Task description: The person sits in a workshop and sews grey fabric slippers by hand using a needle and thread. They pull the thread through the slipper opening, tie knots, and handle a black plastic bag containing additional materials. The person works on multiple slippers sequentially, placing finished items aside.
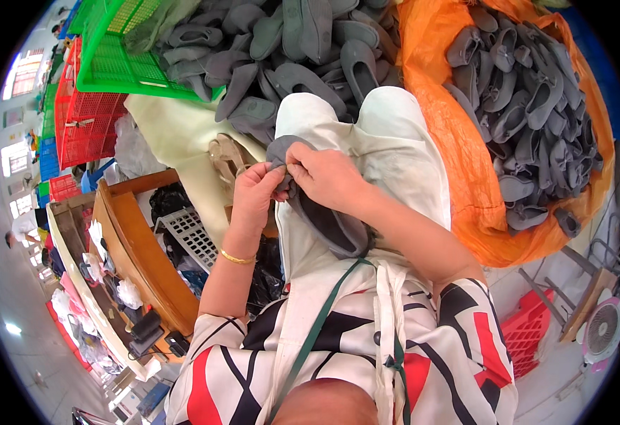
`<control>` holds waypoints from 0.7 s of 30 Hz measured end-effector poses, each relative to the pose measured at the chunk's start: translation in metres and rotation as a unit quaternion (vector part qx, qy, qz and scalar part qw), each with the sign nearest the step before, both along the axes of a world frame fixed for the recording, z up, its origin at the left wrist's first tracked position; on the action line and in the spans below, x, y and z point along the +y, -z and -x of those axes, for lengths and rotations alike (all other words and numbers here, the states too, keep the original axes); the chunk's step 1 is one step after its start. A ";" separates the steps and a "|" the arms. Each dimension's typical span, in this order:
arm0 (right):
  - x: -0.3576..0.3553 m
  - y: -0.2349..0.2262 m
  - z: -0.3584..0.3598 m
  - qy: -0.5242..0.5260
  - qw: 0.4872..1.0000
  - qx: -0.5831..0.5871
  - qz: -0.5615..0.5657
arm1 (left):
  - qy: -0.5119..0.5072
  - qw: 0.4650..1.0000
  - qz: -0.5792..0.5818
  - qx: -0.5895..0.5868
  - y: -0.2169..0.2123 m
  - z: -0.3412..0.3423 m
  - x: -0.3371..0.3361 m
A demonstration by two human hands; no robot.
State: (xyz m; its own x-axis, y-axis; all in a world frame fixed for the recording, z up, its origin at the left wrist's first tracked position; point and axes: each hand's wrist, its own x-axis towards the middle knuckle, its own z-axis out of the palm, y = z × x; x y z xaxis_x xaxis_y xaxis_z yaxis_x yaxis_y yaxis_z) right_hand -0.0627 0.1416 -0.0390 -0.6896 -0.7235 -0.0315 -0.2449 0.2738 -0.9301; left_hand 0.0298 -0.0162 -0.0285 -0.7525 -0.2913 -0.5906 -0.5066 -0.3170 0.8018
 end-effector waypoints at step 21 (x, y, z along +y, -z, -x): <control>-0.009 0.024 0.000 0.098 0.810 -0.525 0.241 | -0.009 0.980 0.192 -0.054 0.001 -0.022 0.018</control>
State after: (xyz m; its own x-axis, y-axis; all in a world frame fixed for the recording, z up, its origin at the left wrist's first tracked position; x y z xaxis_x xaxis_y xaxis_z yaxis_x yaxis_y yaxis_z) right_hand -0.0629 0.1327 -0.0631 -0.5682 -0.7069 -0.4213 0.7557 -0.2456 -0.6071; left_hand 0.0515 0.0016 -0.0292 -0.6849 -0.5198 -0.5106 -0.5914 -0.0128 0.8063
